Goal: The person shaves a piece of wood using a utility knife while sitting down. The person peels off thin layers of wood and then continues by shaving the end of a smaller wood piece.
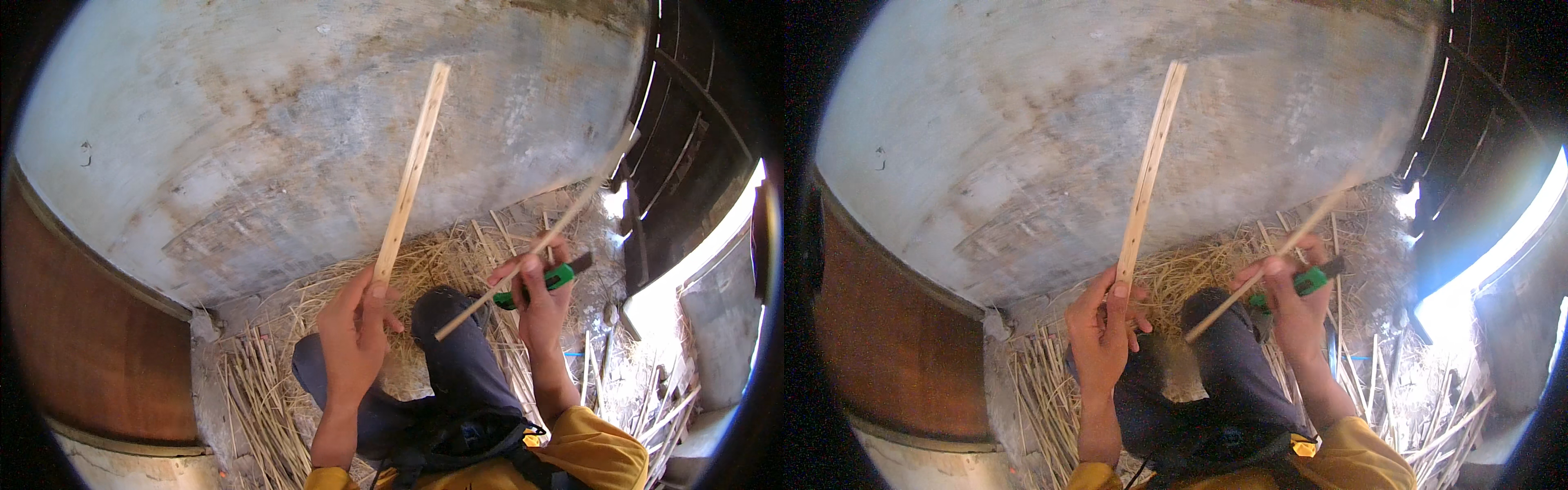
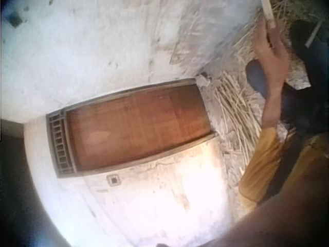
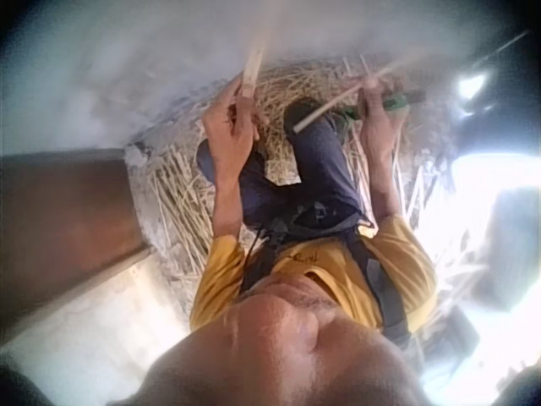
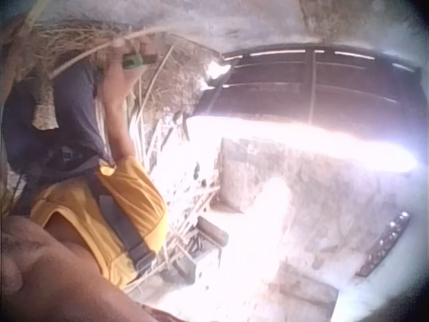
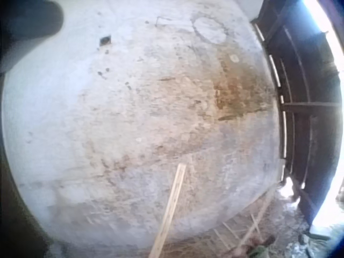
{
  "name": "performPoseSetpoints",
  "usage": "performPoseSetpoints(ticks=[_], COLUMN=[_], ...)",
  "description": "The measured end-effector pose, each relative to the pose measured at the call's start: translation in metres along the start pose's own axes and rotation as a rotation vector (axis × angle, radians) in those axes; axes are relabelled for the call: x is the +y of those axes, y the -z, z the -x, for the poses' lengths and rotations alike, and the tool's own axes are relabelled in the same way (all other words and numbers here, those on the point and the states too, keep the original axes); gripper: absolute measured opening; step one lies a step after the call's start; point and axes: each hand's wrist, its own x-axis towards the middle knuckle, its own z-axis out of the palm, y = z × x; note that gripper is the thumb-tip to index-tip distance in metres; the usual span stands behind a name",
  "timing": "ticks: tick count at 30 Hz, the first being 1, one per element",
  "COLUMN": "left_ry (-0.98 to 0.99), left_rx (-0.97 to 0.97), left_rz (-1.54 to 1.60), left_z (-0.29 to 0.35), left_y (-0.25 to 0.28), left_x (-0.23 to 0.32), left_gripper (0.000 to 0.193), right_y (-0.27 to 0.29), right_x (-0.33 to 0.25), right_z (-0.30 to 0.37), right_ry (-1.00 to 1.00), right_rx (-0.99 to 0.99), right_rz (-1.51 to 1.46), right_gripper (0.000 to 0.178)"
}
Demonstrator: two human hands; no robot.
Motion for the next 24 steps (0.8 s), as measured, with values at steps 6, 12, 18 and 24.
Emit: performPoseSetpoints(ticks=[6,12,18,24], left_ry=[0.122,0.241,0.327,0.225], left_rx=[-0.029,-0.105,-0.223,-0.585], left_rz=[0.051,0.134,0.188,-0.127], left_z=[0.016,0.036,0.049,0.072], left_y=[-0.014,-0.021,-0.033,-0.057], left_x=[-0.038,-0.069,-0.066,-0.108], left_gripper=[0.037,0.032,0.032,0.035], right_y=[0.0,-0.001,0.001,0.004], right_x=[0.003,0.004,0.003,-0.007], right_z=[0.011,0.024,0.03,0.031], right_ry=[-0.213,-0.405,-0.399,-0.509], right_rx=[-0.316,-0.512,-0.573,-0.587], right_rz=[0.014,-0.105,0.008,0.003], right_gripper=[0.028,0.024,0.025,0.026])
